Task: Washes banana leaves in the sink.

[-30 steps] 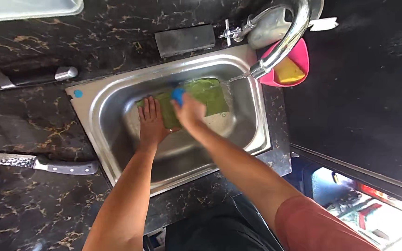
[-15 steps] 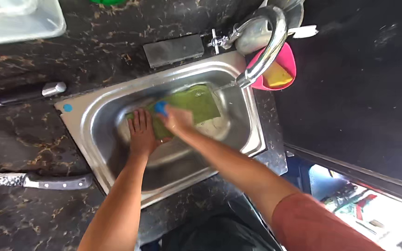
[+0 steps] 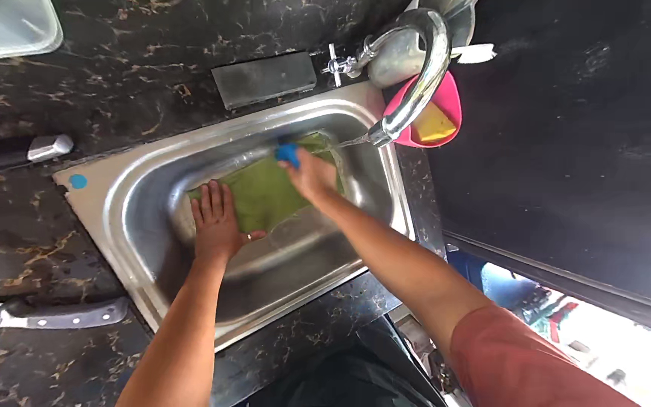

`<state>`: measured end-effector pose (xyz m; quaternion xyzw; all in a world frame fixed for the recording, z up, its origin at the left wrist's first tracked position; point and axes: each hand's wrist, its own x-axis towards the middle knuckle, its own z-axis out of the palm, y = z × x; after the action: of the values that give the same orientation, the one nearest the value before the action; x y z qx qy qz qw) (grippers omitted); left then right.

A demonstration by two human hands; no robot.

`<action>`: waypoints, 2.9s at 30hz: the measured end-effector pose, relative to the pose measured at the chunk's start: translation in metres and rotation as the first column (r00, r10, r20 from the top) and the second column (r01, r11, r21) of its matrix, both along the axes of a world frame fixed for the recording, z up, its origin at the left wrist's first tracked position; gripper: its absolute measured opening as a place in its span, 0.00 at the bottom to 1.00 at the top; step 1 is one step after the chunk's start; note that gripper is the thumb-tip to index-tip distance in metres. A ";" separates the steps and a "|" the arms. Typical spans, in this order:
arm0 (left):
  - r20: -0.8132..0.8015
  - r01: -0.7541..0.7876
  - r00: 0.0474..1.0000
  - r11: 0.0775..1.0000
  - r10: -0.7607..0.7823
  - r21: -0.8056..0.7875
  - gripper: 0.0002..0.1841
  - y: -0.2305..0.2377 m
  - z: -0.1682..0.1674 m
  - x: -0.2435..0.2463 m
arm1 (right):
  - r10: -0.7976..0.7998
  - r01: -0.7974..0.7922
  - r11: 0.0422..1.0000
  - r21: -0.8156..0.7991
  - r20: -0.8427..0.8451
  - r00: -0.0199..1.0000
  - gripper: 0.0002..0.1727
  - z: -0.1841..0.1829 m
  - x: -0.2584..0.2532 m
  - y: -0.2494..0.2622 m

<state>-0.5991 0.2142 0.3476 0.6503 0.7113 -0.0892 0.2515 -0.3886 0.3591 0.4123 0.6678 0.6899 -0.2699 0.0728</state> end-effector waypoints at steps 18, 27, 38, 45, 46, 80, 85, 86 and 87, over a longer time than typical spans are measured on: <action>0.005 -0.009 1.000 1.000 0.009 0.018 0.86 0.002 0.002 0.001 | -0.159 0.159 0.987 0.005 0.074 0.984 0.28 0.013 0.011 -0.037; 0.042 0.002 0.999 1.000 -0.004 0.031 0.85 -0.003 -0.004 0.000 | -0.071 0.071 0.997 0.003 0.130 0.989 0.29 0.008 0.073 -0.015; -0.046 -0.050 0.998 0.998 0.048 -0.050 0.84 -0.022 0.025 -0.011 | 0.122 -0.127 0.990 -0.060 -0.080 0.989 0.27 0.004 -0.014 -0.023; -0.075 -0.057 0.996 0.994 0.050 -0.091 0.85 -0.021 0.018 -0.009 | 0.078 -0.079 0.997 -0.012 -0.105 0.991 0.24 0.003 -0.065 -0.059; -0.069 -0.050 0.997 0.995 0.044 -0.092 0.81 -0.022 0.019 -0.009 | 0.146 -0.158 0.985 -0.068 -0.156 0.977 0.23 0.002 -0.090 -0.073; -0.008 -0.110 0.994 0.994 0.110 -0.008 0.87 -0.019 0.010 -0.006 | -0.047 0.054 0.998 -0.040 0.156 0.987 0.27 0.018 0.039 -0.024; 0.020 -0.086 0.996 0.996 0.087 -0.029 0.81 -0.020 0.013 -0.009 | 0.219 -0.241 0.965 -0.106 -0.185 0.958 0.21 0.009 -0.080 -0.094; 0.011 -0.085 0.996 0.996 0.085 -0.018 0.81 -0.015 0.012 -0.010 | 0.253 -0.276 0.954 -0.114 -0.184 0.950 0.23 0.006 -0.078 -0.084; -0.003 -0.086 0.996 0.996 0.086 -0.026 0.83 -0.015 0.012 -0.010 | 0.241 -0.260 0.959 -0.110 -0.158 0.957 0.24 0.004 -0.059 -0.071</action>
<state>-0.6088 0.1990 0.3595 0.6158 0.7375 -0.0878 0.2628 -0.4477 0.2886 0.4167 0.5475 0.7535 -0.3500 0.1002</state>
